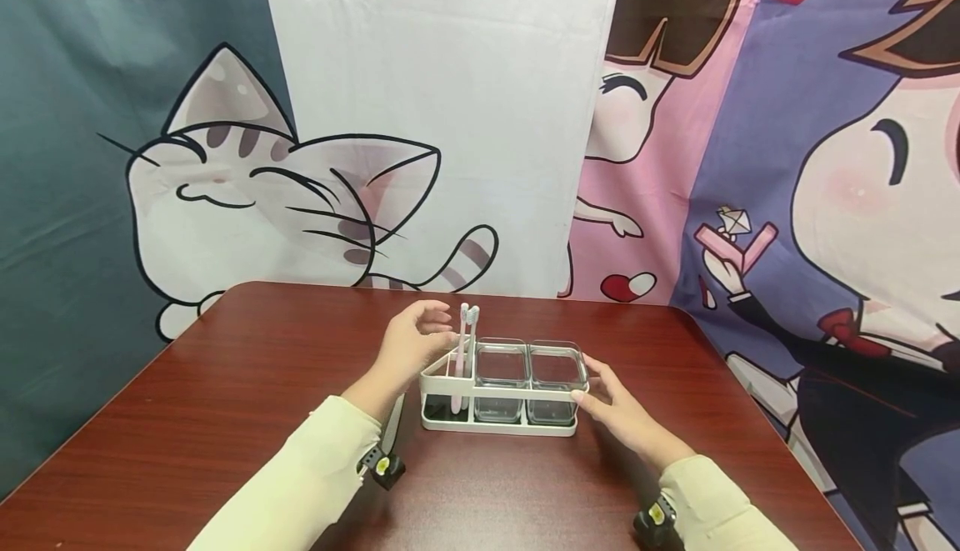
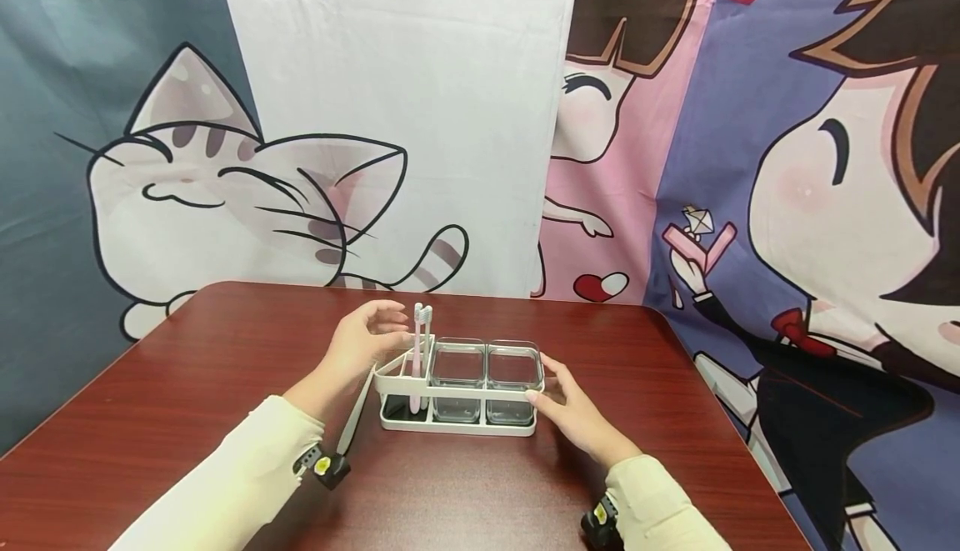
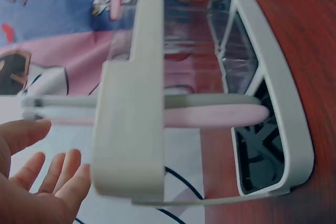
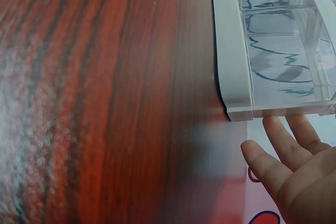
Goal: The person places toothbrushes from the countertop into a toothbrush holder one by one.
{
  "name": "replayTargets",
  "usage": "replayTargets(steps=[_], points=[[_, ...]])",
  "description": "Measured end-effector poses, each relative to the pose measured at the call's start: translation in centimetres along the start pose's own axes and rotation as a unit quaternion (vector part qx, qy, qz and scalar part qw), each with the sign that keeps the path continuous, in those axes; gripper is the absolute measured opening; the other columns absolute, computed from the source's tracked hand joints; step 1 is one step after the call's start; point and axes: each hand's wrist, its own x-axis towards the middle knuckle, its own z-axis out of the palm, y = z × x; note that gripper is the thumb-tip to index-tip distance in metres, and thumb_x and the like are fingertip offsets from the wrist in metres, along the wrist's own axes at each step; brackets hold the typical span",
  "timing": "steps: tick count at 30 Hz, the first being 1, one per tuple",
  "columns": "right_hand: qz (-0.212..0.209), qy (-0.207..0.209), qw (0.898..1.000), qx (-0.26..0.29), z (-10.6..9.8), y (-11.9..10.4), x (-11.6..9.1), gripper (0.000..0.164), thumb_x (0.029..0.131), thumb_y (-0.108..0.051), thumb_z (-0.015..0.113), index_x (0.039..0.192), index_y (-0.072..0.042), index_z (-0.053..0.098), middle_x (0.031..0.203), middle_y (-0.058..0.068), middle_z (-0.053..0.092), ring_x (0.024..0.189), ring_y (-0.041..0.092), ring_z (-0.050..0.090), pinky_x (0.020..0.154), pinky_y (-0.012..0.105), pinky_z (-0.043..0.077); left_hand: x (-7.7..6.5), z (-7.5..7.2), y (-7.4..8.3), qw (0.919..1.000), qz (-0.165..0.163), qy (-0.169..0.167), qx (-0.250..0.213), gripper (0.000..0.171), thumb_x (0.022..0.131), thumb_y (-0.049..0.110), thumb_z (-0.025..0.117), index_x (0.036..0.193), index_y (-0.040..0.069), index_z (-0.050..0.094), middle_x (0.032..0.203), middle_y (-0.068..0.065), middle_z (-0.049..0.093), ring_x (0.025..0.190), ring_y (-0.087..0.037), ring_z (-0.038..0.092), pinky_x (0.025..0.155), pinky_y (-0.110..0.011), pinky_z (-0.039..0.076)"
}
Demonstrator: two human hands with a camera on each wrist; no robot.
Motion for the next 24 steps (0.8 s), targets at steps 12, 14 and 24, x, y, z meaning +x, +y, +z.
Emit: replayTargets(steps=[12,14,24], points=[[0.003,0.004,1.0,0.0,0.1,0.0,0.1,0.067,0.094,-0.028,0.062,0.15,-0.02,0.025,0.134,0.02,0.045,0.127,0.036,0.044,0.098,0.051,0.046,0.8,-3.0,-0.6,0.984,-0.093,-0.041,-0.146,0.05,0.087,-0.002,0.064,0.134,-0.003,0.047,0.121,-0.019,0.059,0.096,-0.016,0.065,0.089,-0.035,0.054],[0.004,0.004,1.0,0.001,0.1,0.1,0.1,0.067,0.094,-0.028,0.062,0.15,-0.02,0.025,0.135,0.02,0.045,0.127,0.036,0.044,0.098,0.051,0.046,0.9,-3.4,-0.8,0.9801,-0.102,-0.039,-0.166,0.051,0.088,-0.002,0.063,0.136,-0.004,0.045,0.12,-0.018,0.059,0.096,-0.016,0.065,0.088,-0.034,0.054],[0.007,0.003,1.0,0.0,0.0,0.1,0.1,0.068,0.094,-0.029,0.062,0.15,-0.022,0.024,0.137,0.019,0.044,0.129,0.037,0.041,0.099,0.053,0.045,1.6,-4.8,-2.2,0.9679,-0.145,-0.008,-0.205,0.05,0.092,-0.002,0.059,0.138,-0.005,0.04,0.114,-0.009,0.059,0.087,-0.008,0.064,0.083,-0.028,0.056]])
